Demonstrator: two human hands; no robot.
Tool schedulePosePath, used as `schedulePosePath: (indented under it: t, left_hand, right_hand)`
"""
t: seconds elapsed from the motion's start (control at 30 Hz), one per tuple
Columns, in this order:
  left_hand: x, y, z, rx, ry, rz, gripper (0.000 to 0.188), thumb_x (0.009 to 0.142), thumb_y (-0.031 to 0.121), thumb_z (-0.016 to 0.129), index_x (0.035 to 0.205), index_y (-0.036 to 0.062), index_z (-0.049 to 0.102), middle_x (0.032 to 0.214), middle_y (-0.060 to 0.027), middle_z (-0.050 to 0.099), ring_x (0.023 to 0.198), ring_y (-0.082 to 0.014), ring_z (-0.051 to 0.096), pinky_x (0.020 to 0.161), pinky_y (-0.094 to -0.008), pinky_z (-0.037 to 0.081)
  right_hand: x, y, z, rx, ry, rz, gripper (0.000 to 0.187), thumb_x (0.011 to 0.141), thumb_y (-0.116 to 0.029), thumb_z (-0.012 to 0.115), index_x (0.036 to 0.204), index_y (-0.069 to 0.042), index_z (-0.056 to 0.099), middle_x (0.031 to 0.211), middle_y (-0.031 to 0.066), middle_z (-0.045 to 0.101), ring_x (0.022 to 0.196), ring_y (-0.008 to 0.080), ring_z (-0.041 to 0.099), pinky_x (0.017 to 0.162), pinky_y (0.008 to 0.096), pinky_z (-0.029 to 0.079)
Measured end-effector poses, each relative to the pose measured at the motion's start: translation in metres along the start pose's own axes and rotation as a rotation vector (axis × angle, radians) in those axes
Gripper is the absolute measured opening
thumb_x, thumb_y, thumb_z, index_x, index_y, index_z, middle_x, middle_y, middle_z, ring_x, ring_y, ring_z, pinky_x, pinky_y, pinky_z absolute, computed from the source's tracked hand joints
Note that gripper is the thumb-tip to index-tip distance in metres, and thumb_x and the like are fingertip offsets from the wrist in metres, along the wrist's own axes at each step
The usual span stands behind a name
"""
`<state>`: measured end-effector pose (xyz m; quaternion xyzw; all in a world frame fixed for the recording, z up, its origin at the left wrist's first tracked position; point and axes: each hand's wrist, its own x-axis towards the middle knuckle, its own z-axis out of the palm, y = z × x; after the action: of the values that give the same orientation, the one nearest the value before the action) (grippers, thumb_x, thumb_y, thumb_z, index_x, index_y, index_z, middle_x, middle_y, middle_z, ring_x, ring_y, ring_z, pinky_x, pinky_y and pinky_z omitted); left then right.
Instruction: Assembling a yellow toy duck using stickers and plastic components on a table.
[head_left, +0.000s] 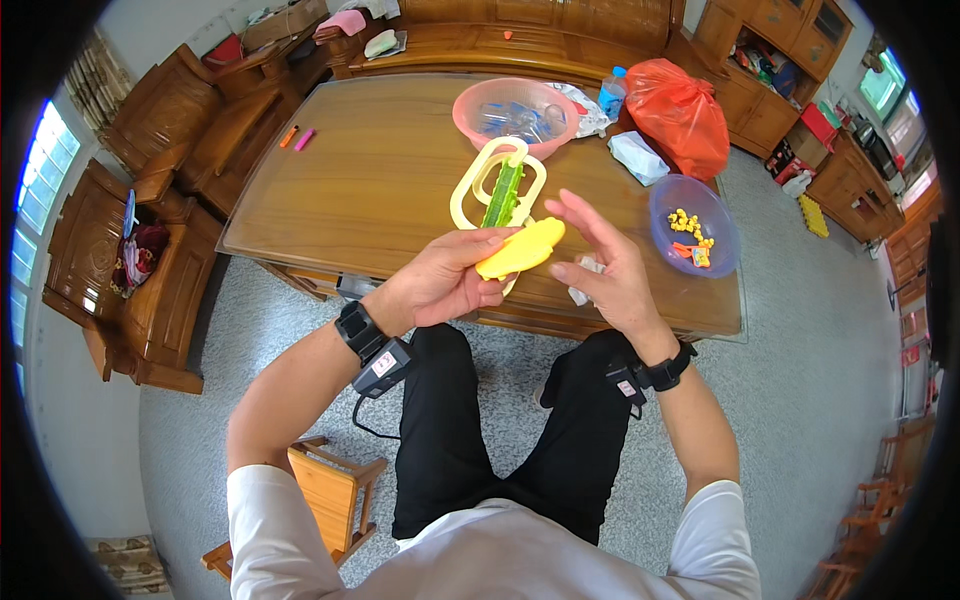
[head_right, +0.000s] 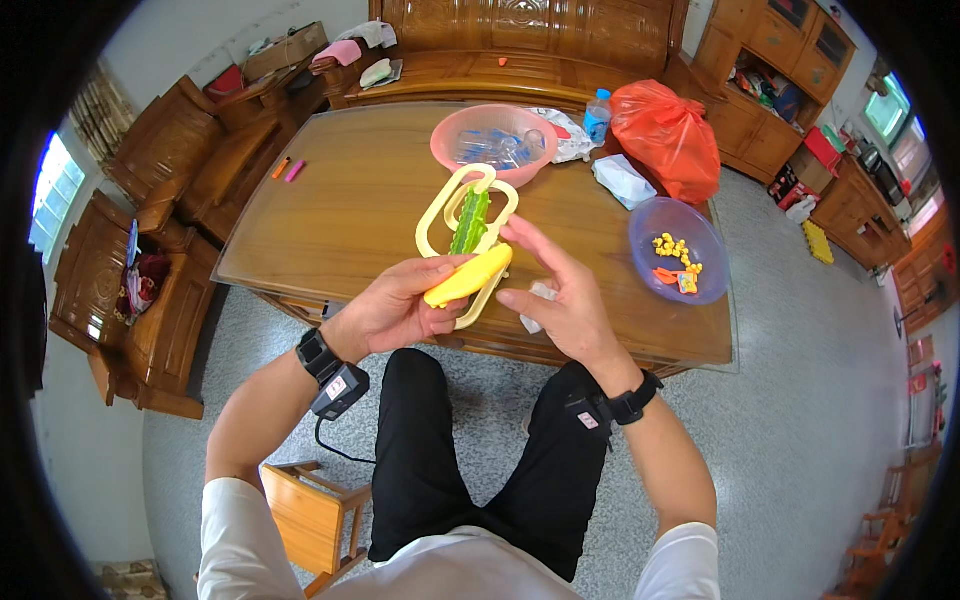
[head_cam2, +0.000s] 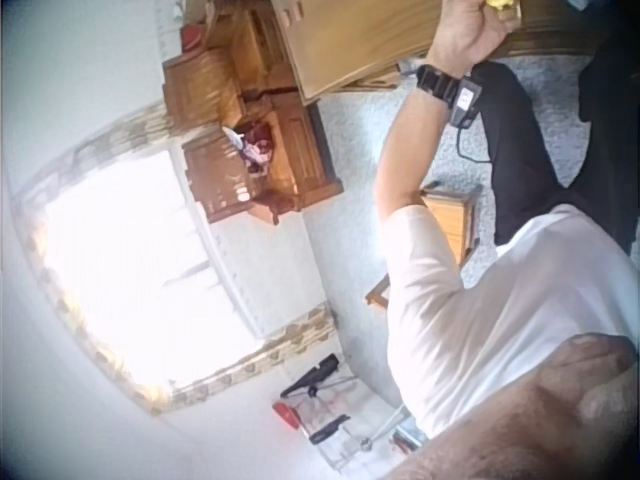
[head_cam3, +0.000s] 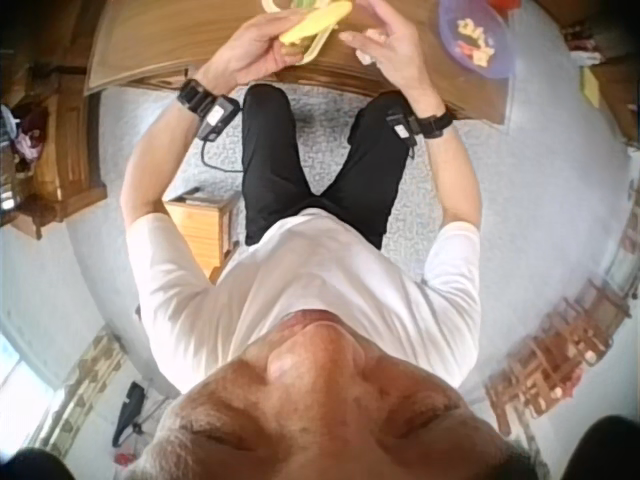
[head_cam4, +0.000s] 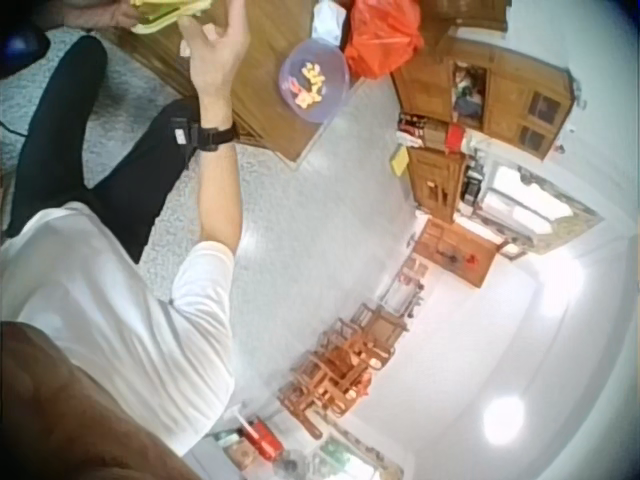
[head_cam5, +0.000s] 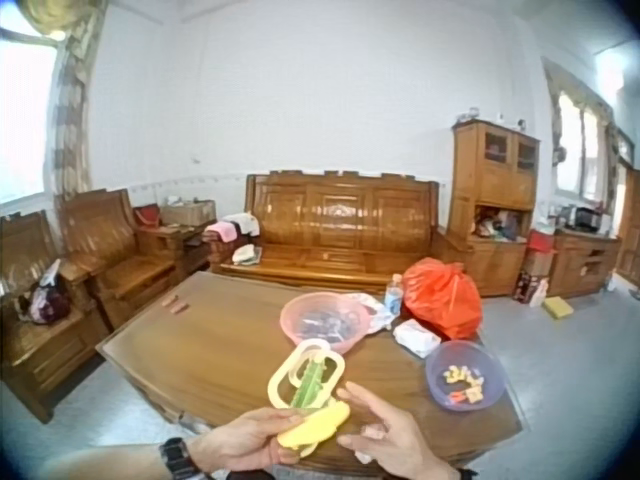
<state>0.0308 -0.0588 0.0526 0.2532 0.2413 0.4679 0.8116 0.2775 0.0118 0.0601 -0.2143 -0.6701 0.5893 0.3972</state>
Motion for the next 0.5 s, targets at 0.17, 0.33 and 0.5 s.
schedulePosePath:
  t: [0.17, 0.33, 0.5]
  left_hand:
    - [0.010, 0.000, 0.002, -0.026, -0.121, -0.085, 0.039, 0.115, 0.035, 0.042, 0.130, 0.0029, 0.058, 0.095, -0.0070, 0.068, 0.076, -0.0111, 0.062, 0.069, -0.0271, 0.051]
    - [0.007, -0.003, 0.006, 0.210, 0.226, 0.007, 0.043, 0.116, 0.038, 0.040, 0.131, 0.0028, 0.059, 0.112, -0.0103, 0.072, 0.092, -0.0163, 0.072, 0.080, -0.0305, 0.059]
    - [0.012, -0.011, -0.001, 0.400, 0.179, 0.107, 0.033, 0.109, 0.019, 0.060, 0.133, -0.0041, 0.060, 0.118, -0.0122, 0.073, 0.099, -0.0176, 0.074, 0.089, -0.0302, 0.063]
  right_hand:
    - [0.014, 0.013, -0.004, -0.149, -0.101, -0.199, 0.045, 0.091, -0.010, 0.082, 0.132, 0.002, 0.066, 0.109, 0.0048, 0.072, 0.084, 0.0046, 0.062, 0.068, 0.0200, 0.048]
    - [0.000, 0.004, -0.008, -0.054, 0.082, 0.139, 0.031, 0.092, -0.018, 0.084, 0.114, 0.002, 0.074, 0.086, -0.0012, 0.072, 0.063, 0.0004, 0.053, 0.053, 0.0197, 0.039]
    - [-0.009, 0.006, -0.007, 0.032, 0.094, 0.154, 0.034, 0.093, -0.019, 0.084, 0.118, 0.002, 0.074, 0.090, -0.0016, 0.072, 0.065, 0.0000, 0.054, 0.054, 0.0190, 0.039]
